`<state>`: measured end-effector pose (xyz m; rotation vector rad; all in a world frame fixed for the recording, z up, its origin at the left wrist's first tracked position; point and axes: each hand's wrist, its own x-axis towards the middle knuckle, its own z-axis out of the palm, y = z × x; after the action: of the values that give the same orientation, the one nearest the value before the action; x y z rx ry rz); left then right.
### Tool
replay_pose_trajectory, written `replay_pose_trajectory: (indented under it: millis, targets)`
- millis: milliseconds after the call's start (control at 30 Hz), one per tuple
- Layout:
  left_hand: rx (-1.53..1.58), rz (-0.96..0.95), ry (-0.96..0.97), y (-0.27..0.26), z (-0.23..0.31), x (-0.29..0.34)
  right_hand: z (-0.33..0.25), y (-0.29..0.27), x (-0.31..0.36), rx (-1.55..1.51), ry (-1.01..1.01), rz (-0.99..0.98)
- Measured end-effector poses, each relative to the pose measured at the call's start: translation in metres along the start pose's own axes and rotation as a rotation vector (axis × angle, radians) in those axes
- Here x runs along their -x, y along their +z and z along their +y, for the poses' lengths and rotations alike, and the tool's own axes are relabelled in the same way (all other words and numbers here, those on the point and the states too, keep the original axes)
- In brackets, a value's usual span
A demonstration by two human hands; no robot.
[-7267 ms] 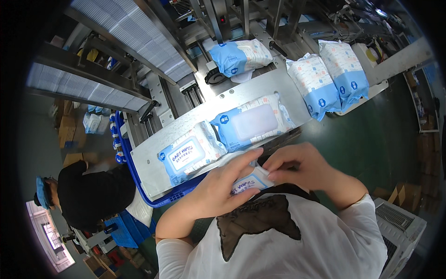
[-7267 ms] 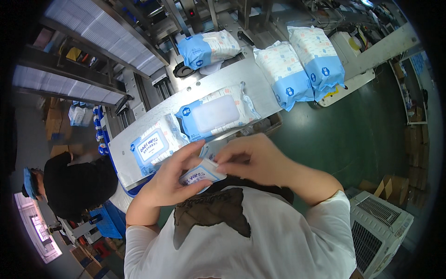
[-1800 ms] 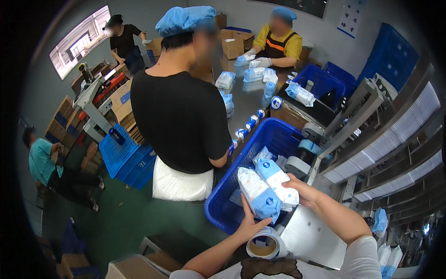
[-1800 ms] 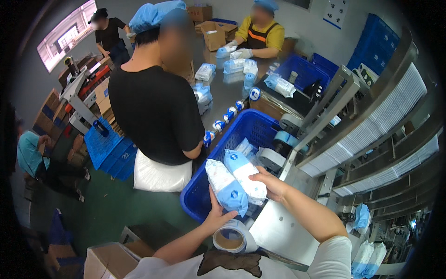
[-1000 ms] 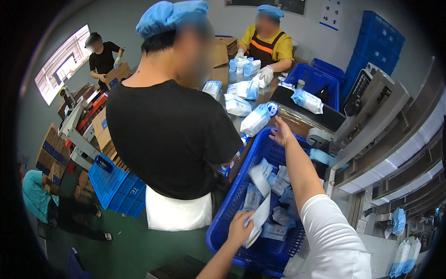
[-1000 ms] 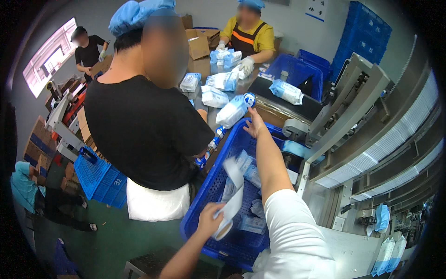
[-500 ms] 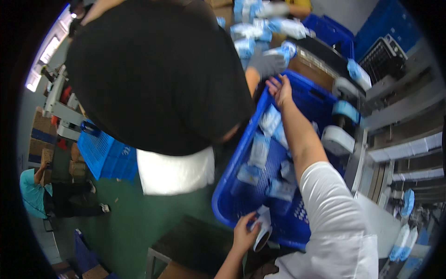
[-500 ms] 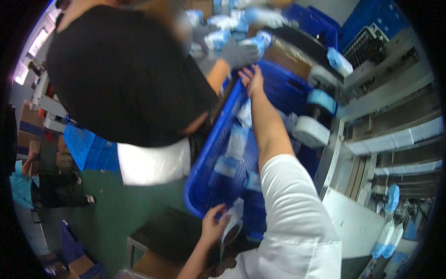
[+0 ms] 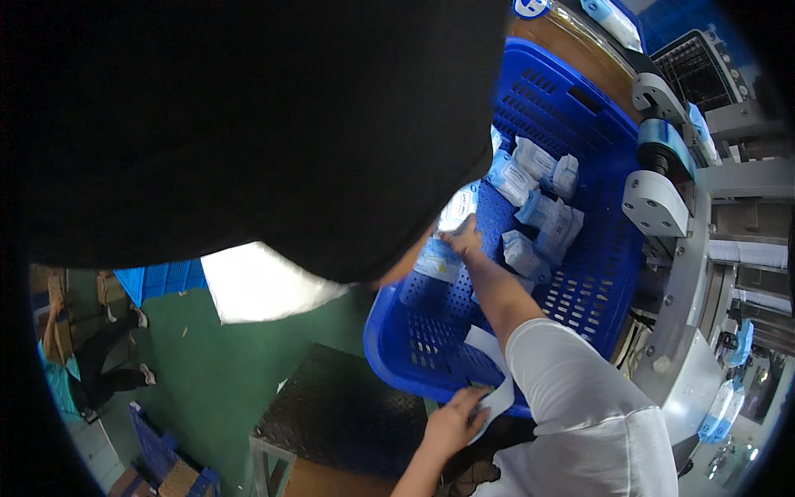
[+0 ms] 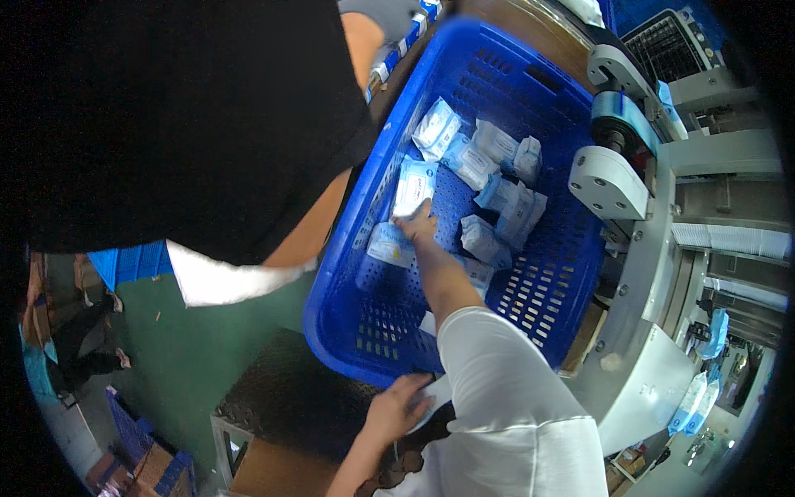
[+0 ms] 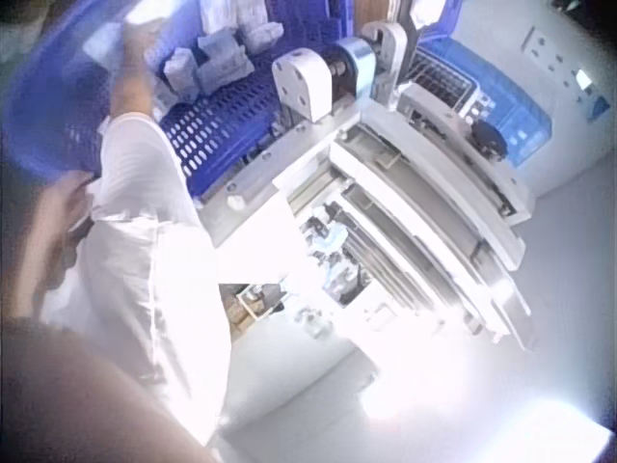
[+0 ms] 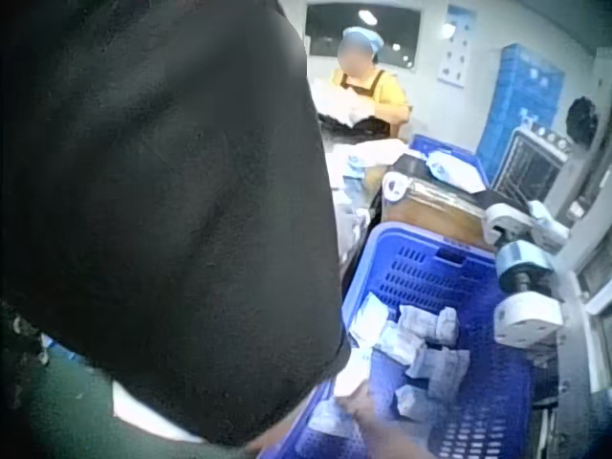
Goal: The person applies adhesive labels to the tops of plastic packages of baby wipes, taking packages from a blue crate and placing labeled ones back.
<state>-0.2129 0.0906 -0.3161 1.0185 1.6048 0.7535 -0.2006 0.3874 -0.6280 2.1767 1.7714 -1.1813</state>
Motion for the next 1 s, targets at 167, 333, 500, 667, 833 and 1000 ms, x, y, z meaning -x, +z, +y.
replay_pose_trajectory:
  millis: [167, 333, 500, 667, 833, 1000]
  targets:
    - [-0.107, 0.025, 0.027, 0.009, -0.002, 0.002, -0.043, -0.010, 0.005, -0.103, 0.310, 0.066]
    - [-0.098, 0.064, 0.074, 0.011, -0.009, 0.001, -0.058, -0.052, 0.031, 0.092, 0.216, 0.112]
    - [-0.087, 0.058, 0.061, 0.014, -0.009, 0.000, -0.052, -0.113, 0.031, 0.137, 0.356, -0.044]
    - [-0.097, 0.063, 0.073, 0.017, -0.003, 0.002, -0.043, -0.129, 0.061, 0.164, 0.122, 0.002]
    - [-0.132, 0.105, 0.085, 0.018, -0.001, 0.005, 0.026, -0.113, 0.050, 0.121, 0.220, -0.123]
    - [-0.090, 0.075, 0.046, 0.016, 0.003, 0.001, 0.122, -0.100, 0.045, 0.409, 0.217, -0.120]
